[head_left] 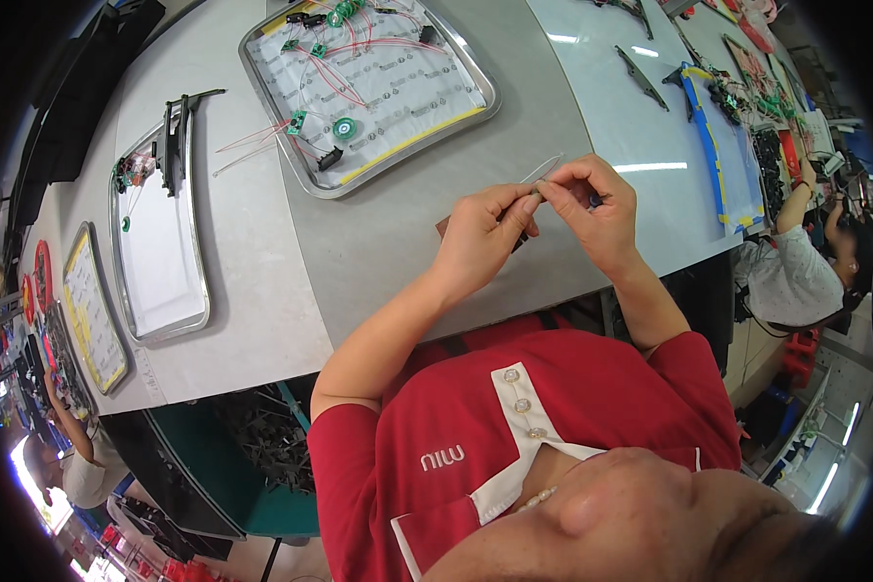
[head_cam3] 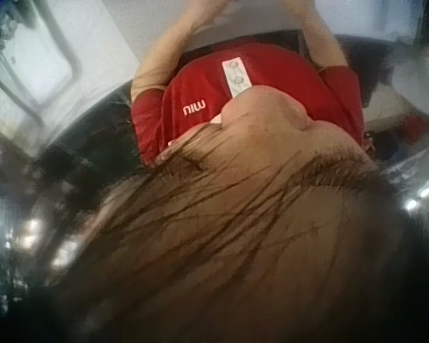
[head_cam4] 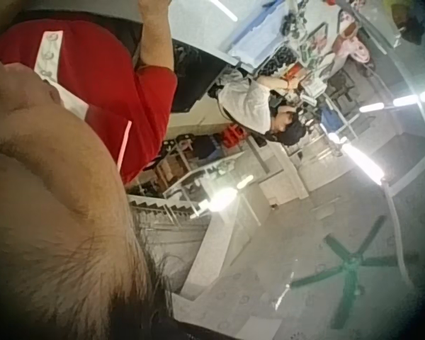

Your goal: Assembling small electronic components by connecting wires and placing them into a plastic housing.

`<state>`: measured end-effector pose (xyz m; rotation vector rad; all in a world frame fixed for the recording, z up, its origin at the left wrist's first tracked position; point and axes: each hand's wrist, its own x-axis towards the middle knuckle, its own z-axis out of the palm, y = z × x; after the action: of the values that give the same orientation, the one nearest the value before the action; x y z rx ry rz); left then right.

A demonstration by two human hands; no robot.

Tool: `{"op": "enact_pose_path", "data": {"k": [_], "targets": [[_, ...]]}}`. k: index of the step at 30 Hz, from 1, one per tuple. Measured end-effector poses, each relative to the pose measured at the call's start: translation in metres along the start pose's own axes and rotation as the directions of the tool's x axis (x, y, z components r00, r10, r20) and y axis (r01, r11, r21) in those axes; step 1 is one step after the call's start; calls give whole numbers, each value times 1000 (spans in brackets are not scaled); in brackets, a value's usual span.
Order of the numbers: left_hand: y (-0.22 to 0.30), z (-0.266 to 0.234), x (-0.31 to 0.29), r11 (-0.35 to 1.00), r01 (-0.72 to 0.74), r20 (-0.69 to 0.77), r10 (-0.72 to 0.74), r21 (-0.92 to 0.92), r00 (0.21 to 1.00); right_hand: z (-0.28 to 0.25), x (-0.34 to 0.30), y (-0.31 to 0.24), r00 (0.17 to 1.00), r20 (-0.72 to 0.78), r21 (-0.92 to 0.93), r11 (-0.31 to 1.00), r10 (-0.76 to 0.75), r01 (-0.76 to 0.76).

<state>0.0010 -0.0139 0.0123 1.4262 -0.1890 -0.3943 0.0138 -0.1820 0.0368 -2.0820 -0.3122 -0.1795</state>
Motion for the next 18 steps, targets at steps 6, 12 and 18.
{"op": "enact_pose_path", "data": {"k": [6, 12, 18], "targets": [[-5, -1, 2, 968, 48, 84, -28, -245, 996, 2, 3, 11, 992, 108, 299, 950, 60, -90], [-7, -2, 4, 949, 64, 103, -33, -308, 994, 3, 7, 15, 986, 154, 438, 889, 71, -132], [-5, 0, 4, 975, 45, 83, -27, -219, 996, -1, 8, 17, 989, 108, 185, 979, -104, 82]]}}
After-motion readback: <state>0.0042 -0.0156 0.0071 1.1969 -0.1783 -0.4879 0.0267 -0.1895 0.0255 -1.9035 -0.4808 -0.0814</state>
